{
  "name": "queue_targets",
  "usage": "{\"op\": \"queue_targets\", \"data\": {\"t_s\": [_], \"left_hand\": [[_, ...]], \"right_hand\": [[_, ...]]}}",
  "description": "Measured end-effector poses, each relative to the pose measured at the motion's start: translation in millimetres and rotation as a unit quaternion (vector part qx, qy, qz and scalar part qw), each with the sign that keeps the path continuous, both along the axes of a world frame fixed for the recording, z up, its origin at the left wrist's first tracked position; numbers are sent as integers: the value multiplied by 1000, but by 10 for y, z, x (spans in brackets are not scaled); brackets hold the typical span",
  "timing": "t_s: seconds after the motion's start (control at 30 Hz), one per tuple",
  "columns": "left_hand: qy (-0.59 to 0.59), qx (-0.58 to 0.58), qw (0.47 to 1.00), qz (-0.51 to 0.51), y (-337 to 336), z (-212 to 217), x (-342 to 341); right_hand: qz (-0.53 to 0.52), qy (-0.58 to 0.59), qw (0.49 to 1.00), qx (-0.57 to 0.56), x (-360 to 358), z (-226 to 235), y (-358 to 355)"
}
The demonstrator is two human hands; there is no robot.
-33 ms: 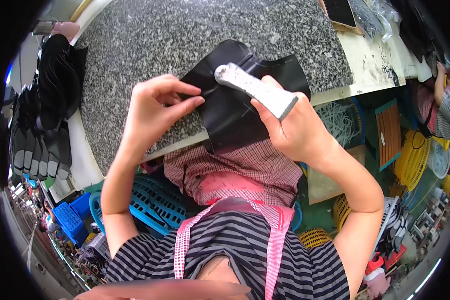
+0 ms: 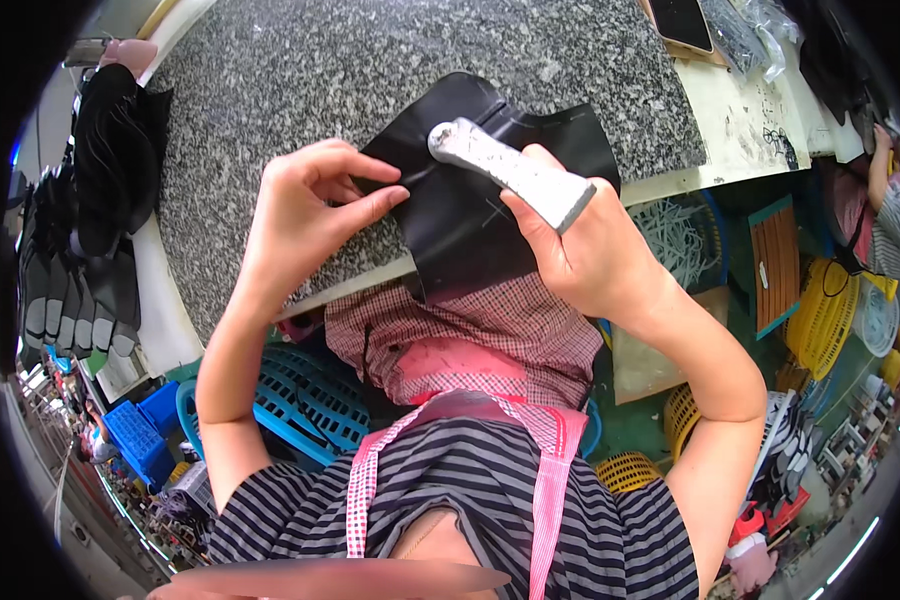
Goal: Hammering leather shoe components on a workbench to flatten or join them.
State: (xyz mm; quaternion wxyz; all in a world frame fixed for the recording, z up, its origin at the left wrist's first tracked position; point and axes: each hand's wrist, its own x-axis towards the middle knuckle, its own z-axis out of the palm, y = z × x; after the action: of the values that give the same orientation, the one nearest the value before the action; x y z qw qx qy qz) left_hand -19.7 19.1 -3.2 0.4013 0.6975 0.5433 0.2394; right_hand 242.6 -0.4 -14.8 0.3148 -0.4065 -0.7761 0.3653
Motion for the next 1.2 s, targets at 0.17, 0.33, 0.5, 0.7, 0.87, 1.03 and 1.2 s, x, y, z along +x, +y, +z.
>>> {"op": "queue_targets", "data": {"t_s": [0.17, 0.33, 0.5, 0.7, 0.87, 1.03, 1.2], "left_hand": [[-28, 3, 1000, 5, -42, 12, 45], [-30, 70, 997, -6, -91, -35, 24], [0, 99, 995, -28, -94, -67, 0], [2, 43, 999, 11, -34, 9, 86], [9, 15, 1000, 22, -41, 20, 19], [16, 16, 1000, -16, 50, 63, 24], [47, 51, 997, -46, 107, 65, -46]], "right_hand": [[-9, 15, 999, 26, -8, -63, -1], [3, 8, 1000, 16, 0, -62, -5], [1, 24, 1000, 4, 16, -94, -18], [-23, -5, 1000, 14, 37, 15, 36], [-62, -65, 996, -9, -10, 456, 22], [22, -130, 983, -129, -162, 481, -17], [-32, -93, 994, 45, -171, 499, 6]]}}
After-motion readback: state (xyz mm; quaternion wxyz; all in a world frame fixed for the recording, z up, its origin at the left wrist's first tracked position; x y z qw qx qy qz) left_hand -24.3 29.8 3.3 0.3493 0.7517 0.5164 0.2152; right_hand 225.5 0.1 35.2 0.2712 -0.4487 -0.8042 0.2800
